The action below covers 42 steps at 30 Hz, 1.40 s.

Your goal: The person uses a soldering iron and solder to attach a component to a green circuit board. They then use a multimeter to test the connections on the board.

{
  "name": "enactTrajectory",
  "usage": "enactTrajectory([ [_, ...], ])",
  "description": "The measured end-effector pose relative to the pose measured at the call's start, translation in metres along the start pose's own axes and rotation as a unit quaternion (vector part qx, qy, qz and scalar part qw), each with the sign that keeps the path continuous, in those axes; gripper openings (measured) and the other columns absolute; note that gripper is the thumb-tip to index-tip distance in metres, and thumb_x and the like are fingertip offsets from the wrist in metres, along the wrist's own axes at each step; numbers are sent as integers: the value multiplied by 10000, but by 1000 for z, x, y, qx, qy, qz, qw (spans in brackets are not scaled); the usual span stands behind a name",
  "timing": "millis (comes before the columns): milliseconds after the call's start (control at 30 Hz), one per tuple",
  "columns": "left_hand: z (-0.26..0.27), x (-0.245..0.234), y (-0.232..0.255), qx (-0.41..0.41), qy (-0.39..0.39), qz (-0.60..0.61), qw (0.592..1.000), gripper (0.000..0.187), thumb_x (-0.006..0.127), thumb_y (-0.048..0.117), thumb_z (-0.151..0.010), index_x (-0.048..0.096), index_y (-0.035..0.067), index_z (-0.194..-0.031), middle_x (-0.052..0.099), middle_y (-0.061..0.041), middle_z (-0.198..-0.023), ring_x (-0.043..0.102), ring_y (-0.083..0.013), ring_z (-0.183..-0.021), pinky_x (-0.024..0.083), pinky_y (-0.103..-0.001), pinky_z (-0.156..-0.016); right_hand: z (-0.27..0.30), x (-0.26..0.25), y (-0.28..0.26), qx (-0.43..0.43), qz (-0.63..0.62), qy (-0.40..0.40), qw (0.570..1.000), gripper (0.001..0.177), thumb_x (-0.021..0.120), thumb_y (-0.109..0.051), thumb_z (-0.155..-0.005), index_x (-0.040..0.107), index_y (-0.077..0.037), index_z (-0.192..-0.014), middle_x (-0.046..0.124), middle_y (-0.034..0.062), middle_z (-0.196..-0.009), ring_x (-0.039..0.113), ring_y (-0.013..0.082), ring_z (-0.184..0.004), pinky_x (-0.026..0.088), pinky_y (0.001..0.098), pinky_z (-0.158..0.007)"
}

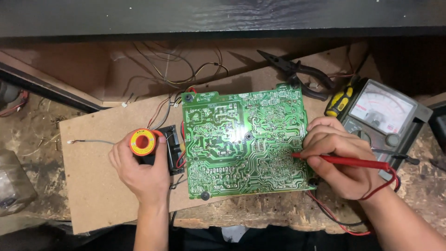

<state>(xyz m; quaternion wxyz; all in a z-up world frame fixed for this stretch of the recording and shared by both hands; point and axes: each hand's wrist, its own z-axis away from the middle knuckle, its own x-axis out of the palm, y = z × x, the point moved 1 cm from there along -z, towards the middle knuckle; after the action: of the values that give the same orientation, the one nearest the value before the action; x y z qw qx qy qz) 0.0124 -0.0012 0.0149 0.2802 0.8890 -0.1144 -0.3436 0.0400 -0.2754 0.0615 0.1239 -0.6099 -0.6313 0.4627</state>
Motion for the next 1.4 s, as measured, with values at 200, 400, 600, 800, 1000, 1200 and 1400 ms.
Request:
enactTrajectory([
  [200,1,0,-1,3,2,-4,1000,295,670,135,-727,494,-18,-907,476,-120,-825,396,-249,-783,328,-332,-689,-2,-1,-2,2,7,-8,1000,111,464,-95,-746,513,-55,-655,560,31,-604,531,143,-553,389,343,-808],
  [400,1,1,-2,8,5,-10,1000,301,668,142,-722,496,-21,-907,477,-121,-823,400,-253,-780,322,-337,-710,-2,-3,-3,6,3,-11,1000,111,462,-101,-758,512,-49,-673,554,31,-605,526,146,-552,379,350,-824],
  [600,2,2,0,27,10,-7,1000,300,669,125,-728,491,-32,-913,479,-130,-825,407,-262,-778,319,-343,-733,-2,-2,-3,-17,2,-1,1000,120,445,-108,-768,503,-56,-677,539,22,-589,510,143,-522,384,341,-800],
  [800,2,1,-2,15,8,-11,1000,298,670,128,-724,492,-23,-908,477,-122,-821,400,-255,-775,316,-336,-727,0,-3,-1,-12,-4,0,1000,117,458,-106,-760,507,-52,-668,551,36,-597,531,137,-529,401,352,-813],
  [1000,2,1,-1,7,6,-5,1000,296,669,141,-724,496,-17,-906,470,-112,-812,394,-246,-774,313,-329,-726,3,-4,1,0,-2,-6,1000,102,484,-111,-752,539,-54,-688,574,31,-635,553,135,-573,395,349,-834],
  [1200,2,1,0,9,4,-7,1000,301,668,140,-725,493,-23,-908,474,-119,-823,395,-252,-778,312,-333,-729,0,-4,0,-12,-3,-8,1000,117,461,-107,-759,500,-55,-660,546,33,-603,531,140,-541,390,352,-813],
  [1400,2,0,0,10,6,-7,1000,294,669,137,-722,495,-21,-899,470,-114,-811,393,-247,-768,315,-330,-718,1,-3,1,-4,-4,-13,1000,86,488,-106,-750,534,-60,-693,561,26,-625,544,134,-571,376,350,-835],
])
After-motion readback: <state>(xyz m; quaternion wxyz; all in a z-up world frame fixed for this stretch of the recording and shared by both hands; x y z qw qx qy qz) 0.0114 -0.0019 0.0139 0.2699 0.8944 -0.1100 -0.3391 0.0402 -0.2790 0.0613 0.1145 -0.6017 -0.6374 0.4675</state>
